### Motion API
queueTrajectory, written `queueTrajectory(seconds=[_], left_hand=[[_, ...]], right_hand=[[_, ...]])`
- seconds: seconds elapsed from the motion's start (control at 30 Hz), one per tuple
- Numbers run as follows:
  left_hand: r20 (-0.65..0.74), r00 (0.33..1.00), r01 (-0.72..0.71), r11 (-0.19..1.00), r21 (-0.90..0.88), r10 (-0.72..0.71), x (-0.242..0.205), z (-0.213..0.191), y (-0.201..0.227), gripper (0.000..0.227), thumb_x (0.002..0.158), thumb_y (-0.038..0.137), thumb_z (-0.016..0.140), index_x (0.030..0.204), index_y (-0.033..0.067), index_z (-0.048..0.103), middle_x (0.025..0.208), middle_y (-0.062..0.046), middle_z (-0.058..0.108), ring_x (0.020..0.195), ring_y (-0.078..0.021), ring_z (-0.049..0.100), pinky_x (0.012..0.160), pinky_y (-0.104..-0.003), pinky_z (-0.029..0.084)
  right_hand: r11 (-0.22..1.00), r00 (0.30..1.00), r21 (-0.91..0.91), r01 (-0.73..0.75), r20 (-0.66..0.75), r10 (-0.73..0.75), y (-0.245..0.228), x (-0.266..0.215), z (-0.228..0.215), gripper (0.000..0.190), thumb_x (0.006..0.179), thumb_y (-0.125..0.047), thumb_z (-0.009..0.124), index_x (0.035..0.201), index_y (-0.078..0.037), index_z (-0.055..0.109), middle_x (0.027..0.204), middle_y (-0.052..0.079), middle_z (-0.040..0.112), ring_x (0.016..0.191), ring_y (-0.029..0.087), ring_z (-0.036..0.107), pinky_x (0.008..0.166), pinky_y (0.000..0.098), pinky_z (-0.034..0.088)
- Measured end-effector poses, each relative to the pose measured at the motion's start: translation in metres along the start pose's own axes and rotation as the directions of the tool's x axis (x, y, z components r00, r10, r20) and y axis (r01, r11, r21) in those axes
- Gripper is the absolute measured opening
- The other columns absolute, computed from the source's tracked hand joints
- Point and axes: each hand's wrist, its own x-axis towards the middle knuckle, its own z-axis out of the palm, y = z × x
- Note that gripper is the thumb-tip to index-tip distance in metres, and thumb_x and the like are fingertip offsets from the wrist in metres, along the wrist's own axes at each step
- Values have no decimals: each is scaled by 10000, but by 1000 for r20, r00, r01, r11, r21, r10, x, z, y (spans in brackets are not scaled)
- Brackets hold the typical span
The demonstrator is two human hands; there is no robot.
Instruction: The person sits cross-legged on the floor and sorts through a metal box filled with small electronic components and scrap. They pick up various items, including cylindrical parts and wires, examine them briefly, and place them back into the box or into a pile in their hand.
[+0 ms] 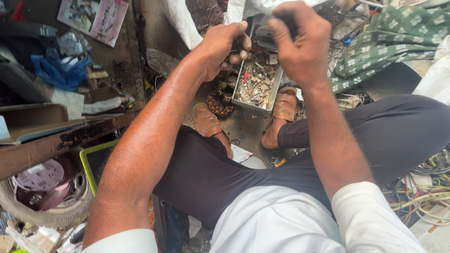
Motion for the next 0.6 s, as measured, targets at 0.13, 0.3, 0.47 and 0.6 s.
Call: queueTrajectory(seconds=[0.13, 0.3, 0.47, 0.6], left_hand=[[-36, 998, -48, 989, 137, 54, 1, -4, -4, 426, 1033, 464, 489, 839, 127, 662, 590, 66, 473, 474, -55, 362, 425, -256, 264], [14, 985, -174, 982, 74, 173, -1, -14, -3, 260, 944, 226, 514, 1051, 128, 730, 620, 52, 499, 488, -54, 385, 418, -254, 267], [-94, 980, -176, 984, 25, 177, -1, -22, -2, 295, 761, 63, 538, 1010, 49, 694, 707, 7, 646, 539, -62, 518, 433, -250, 341], [-109, 976, -187, 981, 46, 191, 0, -24, 0, 183, 757, 126, 569, 880, 56, 686, 683, 9, 613, 549, -70, 537, 445, -254, 354]], right_hand=[[969, 963, -173, -179, 170, 209, 56, -26, 13, 63, 989, -41, 724, 1048, -24, 738, 951, 114, 748, 827, 216, 715, 758, 365, 582], [829, 604, -534, -167, 609, 514, 135, -81, 61, 316, 788, 30, 680, 1026, -146, 792, 1017, 114, 760, 923, 312, 723, 802, 442, 572], [804, 604, -569, 174, 707, 369, 185, -119, 81, 268, 756, -45, 707, 982, -154, 802, 978, 147, 750, 938, 350, 718, 795, 463, 579], [812, 563, -527, 250, 762, 321, 195, -125, 89, 173, 768, -95, 722, 902, -171, 800, 952, 117, 752, 917, 339, 725, 776, 468, 585]])
